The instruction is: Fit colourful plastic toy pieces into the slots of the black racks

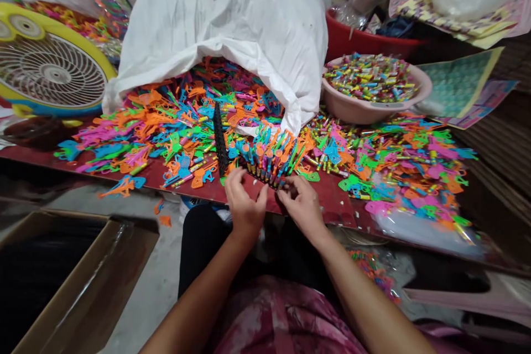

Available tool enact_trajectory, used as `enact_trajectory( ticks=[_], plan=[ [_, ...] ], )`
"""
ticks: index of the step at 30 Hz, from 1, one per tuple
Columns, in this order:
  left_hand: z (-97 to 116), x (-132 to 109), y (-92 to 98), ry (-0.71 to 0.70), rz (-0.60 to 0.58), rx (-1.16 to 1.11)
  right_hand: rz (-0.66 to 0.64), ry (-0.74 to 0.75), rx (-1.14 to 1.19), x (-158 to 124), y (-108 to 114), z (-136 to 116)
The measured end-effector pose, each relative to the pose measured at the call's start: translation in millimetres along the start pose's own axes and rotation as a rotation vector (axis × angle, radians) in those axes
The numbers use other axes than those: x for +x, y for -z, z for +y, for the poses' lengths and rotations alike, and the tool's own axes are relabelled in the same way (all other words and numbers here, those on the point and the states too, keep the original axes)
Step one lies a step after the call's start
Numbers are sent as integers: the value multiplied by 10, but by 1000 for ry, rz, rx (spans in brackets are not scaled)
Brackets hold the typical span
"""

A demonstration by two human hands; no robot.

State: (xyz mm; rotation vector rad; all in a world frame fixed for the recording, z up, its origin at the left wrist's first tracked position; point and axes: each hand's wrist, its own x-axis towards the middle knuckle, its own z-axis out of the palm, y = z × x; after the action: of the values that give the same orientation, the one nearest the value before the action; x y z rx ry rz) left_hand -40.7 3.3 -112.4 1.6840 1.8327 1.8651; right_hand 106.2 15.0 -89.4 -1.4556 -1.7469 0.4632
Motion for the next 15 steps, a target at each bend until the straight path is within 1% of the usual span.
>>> enact_trajectory(
  ticks=[2, 6, 9, 12, 15],
  plan=[
    [-86, 103, -46, 35, -29, -48, 21, -24, 4, 5, -39, -1],
    [-180, 257, -125, 125, -207, -118, 39, -6, -41, 24, -72, -12],
    [-202, 314, -149, 154, -316, -157, 31, 24, -88, 43, -68, -7],
    [-209, 324, -152, 171, -366, -117, 6, 13, -49, 62, -51, 17],
    [-219, 301, -153, 156, -374, -69, -41, -19, 37, 92, -19, 38]
  ],
)
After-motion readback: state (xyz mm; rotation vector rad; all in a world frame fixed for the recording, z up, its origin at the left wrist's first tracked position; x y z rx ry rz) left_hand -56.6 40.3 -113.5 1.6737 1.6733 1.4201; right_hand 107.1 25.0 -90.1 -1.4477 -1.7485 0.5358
